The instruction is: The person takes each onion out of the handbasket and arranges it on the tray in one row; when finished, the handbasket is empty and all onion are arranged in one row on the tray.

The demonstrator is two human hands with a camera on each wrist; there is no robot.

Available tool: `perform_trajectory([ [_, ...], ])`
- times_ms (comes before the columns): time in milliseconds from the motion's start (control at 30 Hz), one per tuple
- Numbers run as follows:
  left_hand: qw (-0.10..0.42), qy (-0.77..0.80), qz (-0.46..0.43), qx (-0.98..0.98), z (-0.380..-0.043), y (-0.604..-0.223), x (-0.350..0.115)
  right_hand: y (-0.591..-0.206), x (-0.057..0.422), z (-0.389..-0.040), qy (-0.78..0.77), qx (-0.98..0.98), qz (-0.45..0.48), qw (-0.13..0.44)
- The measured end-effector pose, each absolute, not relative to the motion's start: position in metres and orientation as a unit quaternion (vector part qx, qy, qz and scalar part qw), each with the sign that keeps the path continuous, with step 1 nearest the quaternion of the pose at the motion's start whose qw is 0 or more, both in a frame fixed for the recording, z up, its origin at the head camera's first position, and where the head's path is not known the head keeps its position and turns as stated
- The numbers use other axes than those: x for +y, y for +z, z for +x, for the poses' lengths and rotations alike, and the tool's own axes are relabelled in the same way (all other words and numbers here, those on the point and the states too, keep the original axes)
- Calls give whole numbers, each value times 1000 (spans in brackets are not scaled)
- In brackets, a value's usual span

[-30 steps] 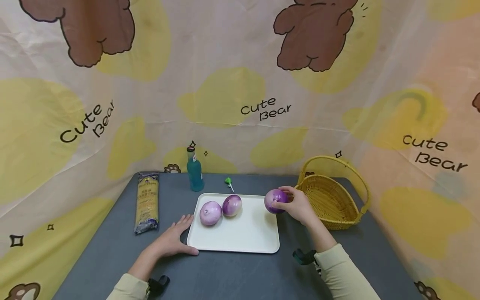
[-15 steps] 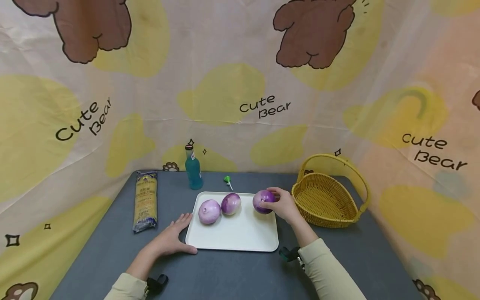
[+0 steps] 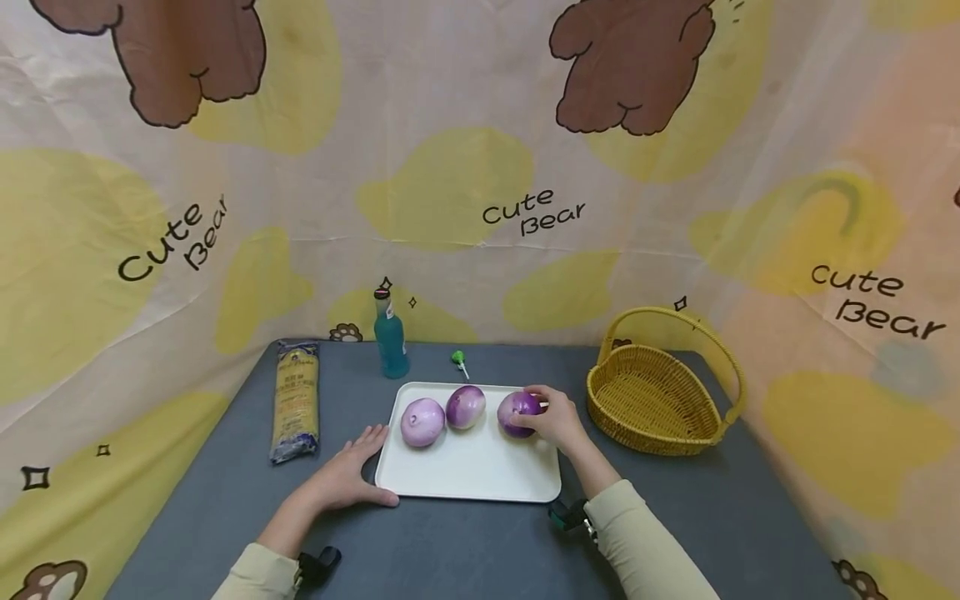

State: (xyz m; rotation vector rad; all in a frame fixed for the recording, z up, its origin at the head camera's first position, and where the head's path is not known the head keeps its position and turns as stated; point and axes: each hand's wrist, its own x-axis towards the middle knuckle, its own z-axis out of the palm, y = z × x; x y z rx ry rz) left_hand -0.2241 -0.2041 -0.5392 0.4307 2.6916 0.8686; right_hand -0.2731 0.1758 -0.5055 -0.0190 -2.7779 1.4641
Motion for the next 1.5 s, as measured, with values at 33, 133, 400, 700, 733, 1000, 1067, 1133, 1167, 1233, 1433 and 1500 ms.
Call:
perform_trajectory([
  [33, 140, 302, 150, 931, -224, -539, -203, -506, 175, -273, 464, -886, -6, 1],
  [133, 138, 302, 151, 931, -224, -537, -203, -508, 173, -272, 460, -888, -3, 2],
  [400, 142, 305, 154, 929, -228, -537, -203, -507, 174, -271, 456, -890, 12, 20],
  [700, 148, 310, 148, 927, -221, -521, -205, -465, 212, -235, 411, -902, 82, 108],
  [733, 139, 308, 148, 930, -220, -517, -206, -458, 220, -229, 404, -901, 96, 124],
  [1000, -18, 230, 191, 954, -210, -480, -230, -410, 311, -174, 307, -899, 178, 257],
  [1067, -43, 207, 195, 958, -208, -472, -239, -406, 332, -162, 300, -897, 176, 273],
  [1133, -55, 193, 192, 961, -207, -466, -248, -404, 344, -153, 295, -899, 168, 275],
  [1167, -57, 187, 190, 962, -208, -464, -251, -403, 347, -151, 298, -900, 168, 270],
  [1233, -57, 179, 189, 964, -211, -463, -255, -405, 347, -152, 299, -903, 171, 256],
  [1433, -41, 181, 184, 965, -220, -479, -248, -415, 319, -176, 311, -912, 165, 212],
  [1500, -26, 189, 182, 965, -219, -488, -242, -421, 305, -186, 324, -914, 158, 189],
])
